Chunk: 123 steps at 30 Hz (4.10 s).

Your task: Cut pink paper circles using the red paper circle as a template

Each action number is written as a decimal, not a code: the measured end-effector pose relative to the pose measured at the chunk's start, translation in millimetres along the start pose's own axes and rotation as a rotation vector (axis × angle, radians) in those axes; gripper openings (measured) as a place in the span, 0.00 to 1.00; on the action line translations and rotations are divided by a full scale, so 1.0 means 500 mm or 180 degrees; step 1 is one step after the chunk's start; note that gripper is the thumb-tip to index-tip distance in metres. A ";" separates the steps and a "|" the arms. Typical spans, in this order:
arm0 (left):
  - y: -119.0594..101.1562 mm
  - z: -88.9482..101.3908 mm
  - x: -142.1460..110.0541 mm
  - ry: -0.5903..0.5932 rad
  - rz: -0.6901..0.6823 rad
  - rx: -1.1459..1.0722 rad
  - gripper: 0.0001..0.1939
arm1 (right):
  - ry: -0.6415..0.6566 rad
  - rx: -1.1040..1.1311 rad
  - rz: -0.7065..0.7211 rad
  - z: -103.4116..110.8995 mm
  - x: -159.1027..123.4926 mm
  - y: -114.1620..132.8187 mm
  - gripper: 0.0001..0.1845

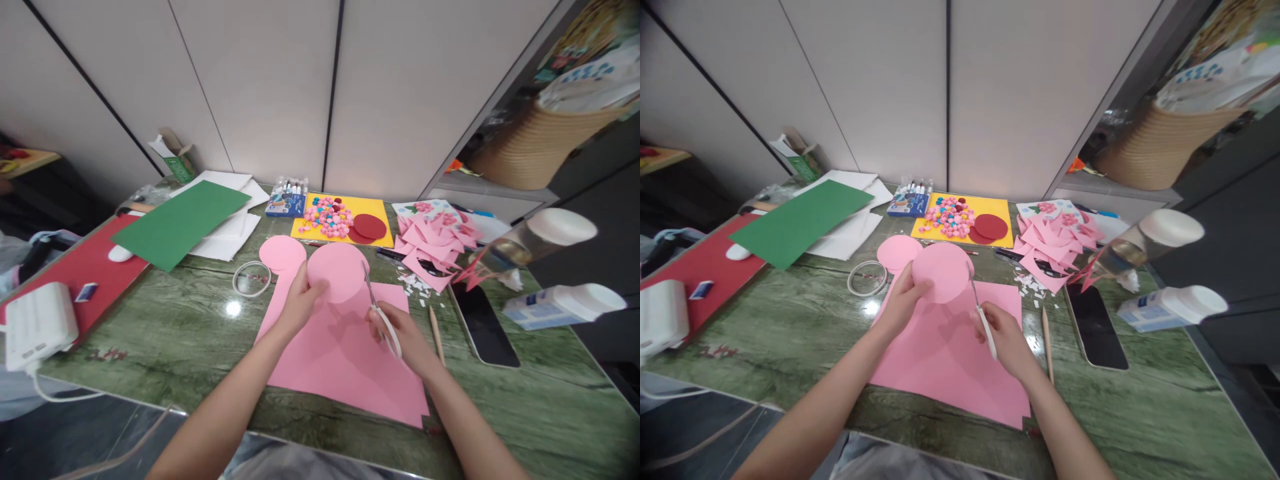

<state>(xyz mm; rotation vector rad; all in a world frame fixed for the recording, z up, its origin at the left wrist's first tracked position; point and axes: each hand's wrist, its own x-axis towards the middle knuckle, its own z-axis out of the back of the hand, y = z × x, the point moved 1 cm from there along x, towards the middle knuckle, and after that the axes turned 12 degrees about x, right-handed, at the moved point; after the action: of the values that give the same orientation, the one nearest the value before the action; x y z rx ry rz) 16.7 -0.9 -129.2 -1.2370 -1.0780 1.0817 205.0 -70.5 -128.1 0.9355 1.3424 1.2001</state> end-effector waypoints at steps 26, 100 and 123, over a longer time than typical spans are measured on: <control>-0.004 0.002 0.003 -0.0256 -0.0135 0.0344 0.13 | -0.0041 -0.0182 -0.0065 -0.002 0.001 0.004 0.17; -0.013 0.004 -0.002 -0.0121 -0.0044 0.0437 0.10 | 0.0075 -0.0043 -0.0037 0.000 -0.002 -0.002 0.16; -0.004 0.007 0.003 -0.0330 0.0023 0.0404 0.10 | 0.0061 -0.0188 -0.0077 -0.002 0.003 -0.001 0.18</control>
<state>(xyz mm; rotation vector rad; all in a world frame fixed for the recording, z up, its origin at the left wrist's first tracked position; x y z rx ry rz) 13.7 1.0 -127.0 -1.0949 -1.0663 1.2121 203.9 -69.5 -129.1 0.8655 1.3227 1.2265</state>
